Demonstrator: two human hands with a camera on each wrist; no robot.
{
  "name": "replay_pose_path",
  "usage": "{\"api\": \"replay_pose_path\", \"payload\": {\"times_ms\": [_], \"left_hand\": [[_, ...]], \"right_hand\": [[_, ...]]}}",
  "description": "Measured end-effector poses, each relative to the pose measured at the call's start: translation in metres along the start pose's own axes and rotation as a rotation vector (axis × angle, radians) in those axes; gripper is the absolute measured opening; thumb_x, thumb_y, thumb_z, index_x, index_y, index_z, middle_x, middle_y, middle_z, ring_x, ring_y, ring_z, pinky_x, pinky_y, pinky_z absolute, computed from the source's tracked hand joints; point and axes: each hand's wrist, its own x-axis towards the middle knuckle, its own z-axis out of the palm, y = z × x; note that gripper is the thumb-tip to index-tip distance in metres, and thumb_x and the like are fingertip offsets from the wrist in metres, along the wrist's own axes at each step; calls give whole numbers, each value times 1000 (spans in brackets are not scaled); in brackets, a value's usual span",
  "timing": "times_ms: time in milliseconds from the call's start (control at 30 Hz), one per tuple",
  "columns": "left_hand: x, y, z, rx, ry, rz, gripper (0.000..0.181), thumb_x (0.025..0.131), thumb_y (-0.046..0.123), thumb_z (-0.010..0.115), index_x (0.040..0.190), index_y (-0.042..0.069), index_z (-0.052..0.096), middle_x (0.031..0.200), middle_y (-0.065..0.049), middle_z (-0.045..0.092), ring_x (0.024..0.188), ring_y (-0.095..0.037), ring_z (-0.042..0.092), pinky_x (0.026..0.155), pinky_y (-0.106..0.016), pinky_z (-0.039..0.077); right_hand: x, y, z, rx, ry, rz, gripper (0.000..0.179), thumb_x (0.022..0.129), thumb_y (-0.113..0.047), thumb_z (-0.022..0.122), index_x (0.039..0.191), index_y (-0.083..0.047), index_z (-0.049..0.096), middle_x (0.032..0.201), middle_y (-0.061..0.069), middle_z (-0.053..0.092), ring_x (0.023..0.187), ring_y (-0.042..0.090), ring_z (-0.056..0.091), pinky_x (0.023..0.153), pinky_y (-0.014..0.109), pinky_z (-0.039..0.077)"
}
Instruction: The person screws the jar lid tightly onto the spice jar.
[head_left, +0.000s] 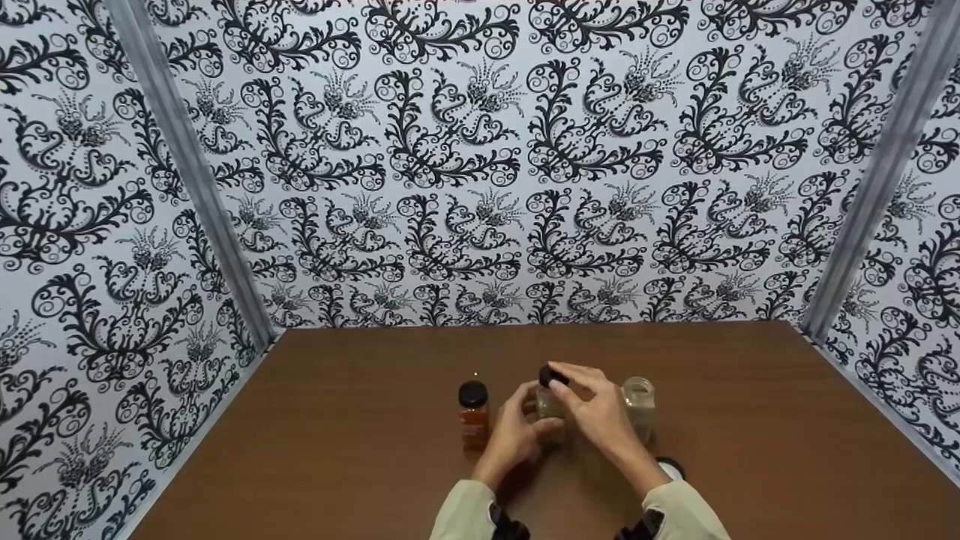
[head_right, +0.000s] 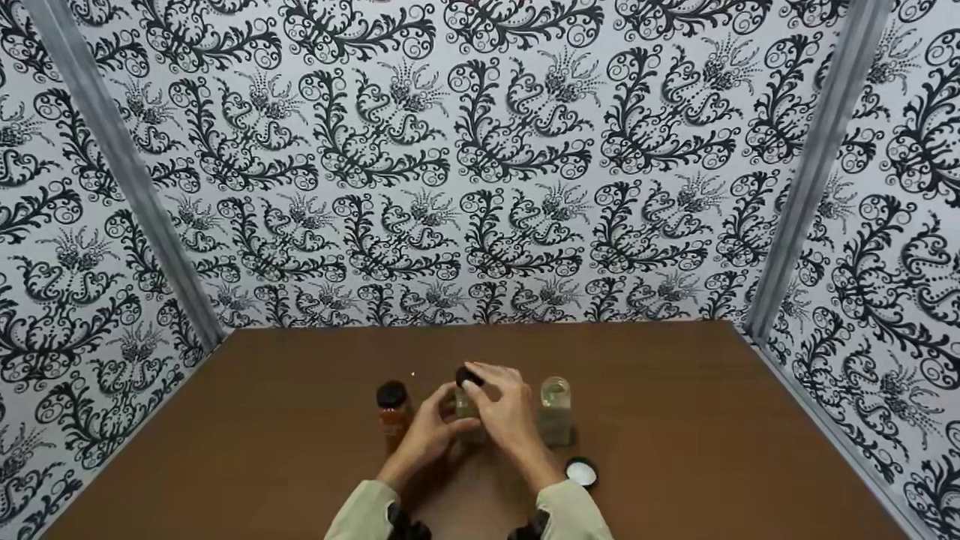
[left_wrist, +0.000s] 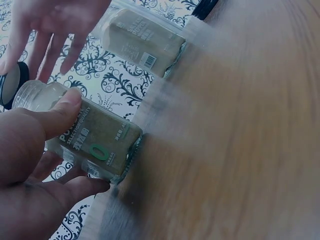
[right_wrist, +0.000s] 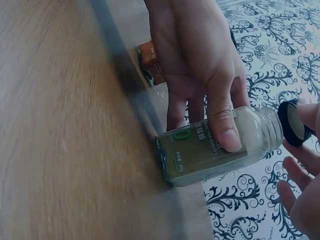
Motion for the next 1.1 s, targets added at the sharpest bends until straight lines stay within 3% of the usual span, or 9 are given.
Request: {"api": "replay_pose_path", "payload": {"times_ms": [333, 500, 633, 1100], "left_hand": [[2, -3, 1, -5, -2, 24, 54, 87, 10, 77, 136, 8, 55, 132, -16, 63, 122, -32, 64, 99, -39, 56], [1, -5, 0, 15, 0, 61, 53, 86, 11, 77, 135, 8, 55, 129, -17, 65, 117, -31, 66, 95, -35, 57], [2, -7, 1, 24, 8, 97, 54, 86, 13, 78, 134, 6, 56, 128, -18, 65, 116, -29, 67, 94, -33, 58], [0, 0, 0, -16, 12, 29, 55, 86, 7, 77, 136, 8, 55, 132, -19, 63, 120, -33, 65, 97, -40, 57]], "right_hand": [[-2, 8, 3, -82, 17, -48, 30, 86, -17, 79, 115, -10, 76, 120, 2, 74, 119, 27, 60, 105, 39, 47], [-5, 11, 5, -105, 20, -50, 31, 84, -16, 80, 114, -11, 77, 120, 0, 74, 118, 24, 60, 103, 34, 48], [-6, 13, 7, -149, 37, -91, 31, 83, -17, 81, 113, -12, 77, 119, 1, 75, 114, 25, 62, 100, 37, 50], [-4, 12, 4, -201, 29, -143, 31, 81, -18, 82, 110, -8, 78, 114, 5, 76, 113, 30, 63, 99, 48, 50]]}}
